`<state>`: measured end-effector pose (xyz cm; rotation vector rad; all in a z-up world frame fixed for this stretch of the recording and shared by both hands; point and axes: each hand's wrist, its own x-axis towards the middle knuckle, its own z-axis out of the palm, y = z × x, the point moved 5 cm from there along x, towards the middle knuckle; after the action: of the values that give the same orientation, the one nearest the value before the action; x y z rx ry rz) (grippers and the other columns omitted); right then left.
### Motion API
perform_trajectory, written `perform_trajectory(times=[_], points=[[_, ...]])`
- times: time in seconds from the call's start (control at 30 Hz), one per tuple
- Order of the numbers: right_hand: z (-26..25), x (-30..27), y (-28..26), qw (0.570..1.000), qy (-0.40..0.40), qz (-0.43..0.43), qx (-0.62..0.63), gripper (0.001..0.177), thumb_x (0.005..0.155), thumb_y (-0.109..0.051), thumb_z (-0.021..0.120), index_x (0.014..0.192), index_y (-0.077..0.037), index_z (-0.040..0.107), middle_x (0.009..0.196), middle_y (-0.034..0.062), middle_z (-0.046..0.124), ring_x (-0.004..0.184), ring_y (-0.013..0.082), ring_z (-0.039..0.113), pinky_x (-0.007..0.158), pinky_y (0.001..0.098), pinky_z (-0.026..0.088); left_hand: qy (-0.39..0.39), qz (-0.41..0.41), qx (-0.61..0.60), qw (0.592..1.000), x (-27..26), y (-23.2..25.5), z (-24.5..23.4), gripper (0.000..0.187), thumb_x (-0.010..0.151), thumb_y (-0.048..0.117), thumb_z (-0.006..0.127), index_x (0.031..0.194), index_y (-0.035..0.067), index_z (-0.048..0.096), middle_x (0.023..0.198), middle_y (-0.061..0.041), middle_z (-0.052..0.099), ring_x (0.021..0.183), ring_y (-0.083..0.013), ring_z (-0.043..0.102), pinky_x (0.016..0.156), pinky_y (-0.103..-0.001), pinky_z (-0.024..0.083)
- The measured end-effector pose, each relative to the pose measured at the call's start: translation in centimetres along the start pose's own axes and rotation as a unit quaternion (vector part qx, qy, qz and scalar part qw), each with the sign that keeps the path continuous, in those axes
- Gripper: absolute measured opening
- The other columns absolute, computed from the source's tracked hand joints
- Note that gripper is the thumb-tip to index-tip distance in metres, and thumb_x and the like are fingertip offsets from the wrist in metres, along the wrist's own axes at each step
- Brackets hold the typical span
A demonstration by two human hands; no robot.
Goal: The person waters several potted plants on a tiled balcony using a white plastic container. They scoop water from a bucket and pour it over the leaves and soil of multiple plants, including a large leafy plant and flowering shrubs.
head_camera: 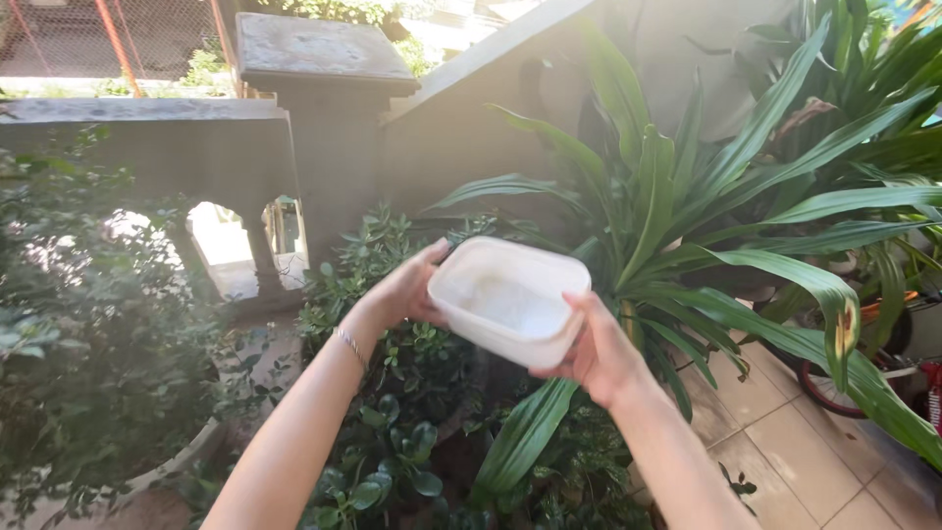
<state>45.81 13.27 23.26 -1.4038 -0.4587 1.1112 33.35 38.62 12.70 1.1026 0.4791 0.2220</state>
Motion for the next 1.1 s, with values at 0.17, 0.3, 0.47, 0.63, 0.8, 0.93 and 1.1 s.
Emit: perform_trajectory(times=[0.17,0.3,0.47,0.63,0.8,0.93,1.1], points=[[4.8,3.2,-9.0,0.980,0.098,-0.097,-0.141,0.070,0.079,-0.053,0.065,0.126,0.000,0.064,0.112,0.0158,0.073,0.091,0.0310,0.075,0.061,0.0513,0.061,0.184,0.103,0.025,0.977,8.5,5.1,-7.9,0.038,0.100,0.025,0.053,0.108,-0.010,0.065,0.096,-0.021,0.076,0.083,-0.0340,0.078,0.071,-0.045,0.067],[8.9,5.3,-14.0,0.948,0.155,-0.186,-0.208,0.069,0.072,-0.052,0.070,0.120,-0.002,0.070,0.103,0.0130,0.076,0.088,0.0310,0.076,0.060,0.0507,0.060,0.266,0.148,0.033,0.952,14.4,8.7,-10.8,0.018,0.095,0.005,0.058,0.103,-0.009,0.065,0.091,-0.020,0.074,0.081,-0.0327,0.076,0.066,-0.044,0.065],[9.4,7.4,-14.3,0.985,0.120,-0.115,-0.052,0.078,0.074,-0.056,0.066,0.134,-0.008,0.056,0.120,0.0170,0.071,0.097,0.0360,0.077,0.071,0.0572,0.063,0.364,0.223,0.106,0.898,15.7,12.6,-9.5,0.012,0.091,0.006,0.063,0.102,0.001,0.064,0.094,-0.013,0.072,0.090,-0.0273,0.074,0.069,-0.045,0.061],[7.6,7.0,-11.4,0.995,0.052,-0.048,0.074,0.087,0.071,-0.061,0.061,0.145,-0.017,0.046,0.134,0.0143,0.062,0.116,0.0372,0.067,0.085,0.0634,0.058,0.441,0.165,0.361,0.805,9.7,15.2,-7.5,0.040,0.089,0.048,0.067,0.102,0.011,0.068,0.116,-0.009,0.069,0.111,-0.0267,0.065,0.097,-0.044,0.050],[5.1,6.1,-9.5,0.991,0.127,-0.023,0.018,0.088,0.070,-0.053,0.070,0.144,-0.014,0.042,0.134,0.0155,0.057,0.117,0.0417,0.066,0.091,0.0682,0.054,0.339,0.105,0.523,0.775,8.4,14.0,-6.6,0.030,0.093,0.042,0.060,0.106,0.016,0.070,0.115,-0.007,0.072,0.118,-0.0267,0.062,0.100,-0.046,0.047],[5.1,6.6,-10.2,0.978,0.148,-0.068,-0.128,0.085,0.068,-0.053,0.074,0.134,-0.001,0.058,0.125,0.0182,0.067,0.108,0.0376,0.071,0.084,0.0633,0.057,0.240,0.108,0.469,0.843,10.1,11.6,-8.3,0.032,0.095,0.039,0.065,0.112,0.013,0.072,0.117,-0.010,0.071,0.116,-0.0271,0.062,0.102,-0.043,0.047],[7.2,8.5,-11.5,0.960,0.167,-0.131,-0.184,0.081,0.065,-0.051,0.074,0.129,-0.003,0.062,0.119,0.0161,0.069,0.106,0.0330,0.072,0.077,0.0620,0.058,0.254,0.079,0.279,0.923,11.1,10.6,-10.0,0.038,0.103,0.029,0.055,0.095,-0.004,0.072,0.098,-0.023,0.075,0.079,-0.0311,0.075,0.067,-0.044,0.057]])
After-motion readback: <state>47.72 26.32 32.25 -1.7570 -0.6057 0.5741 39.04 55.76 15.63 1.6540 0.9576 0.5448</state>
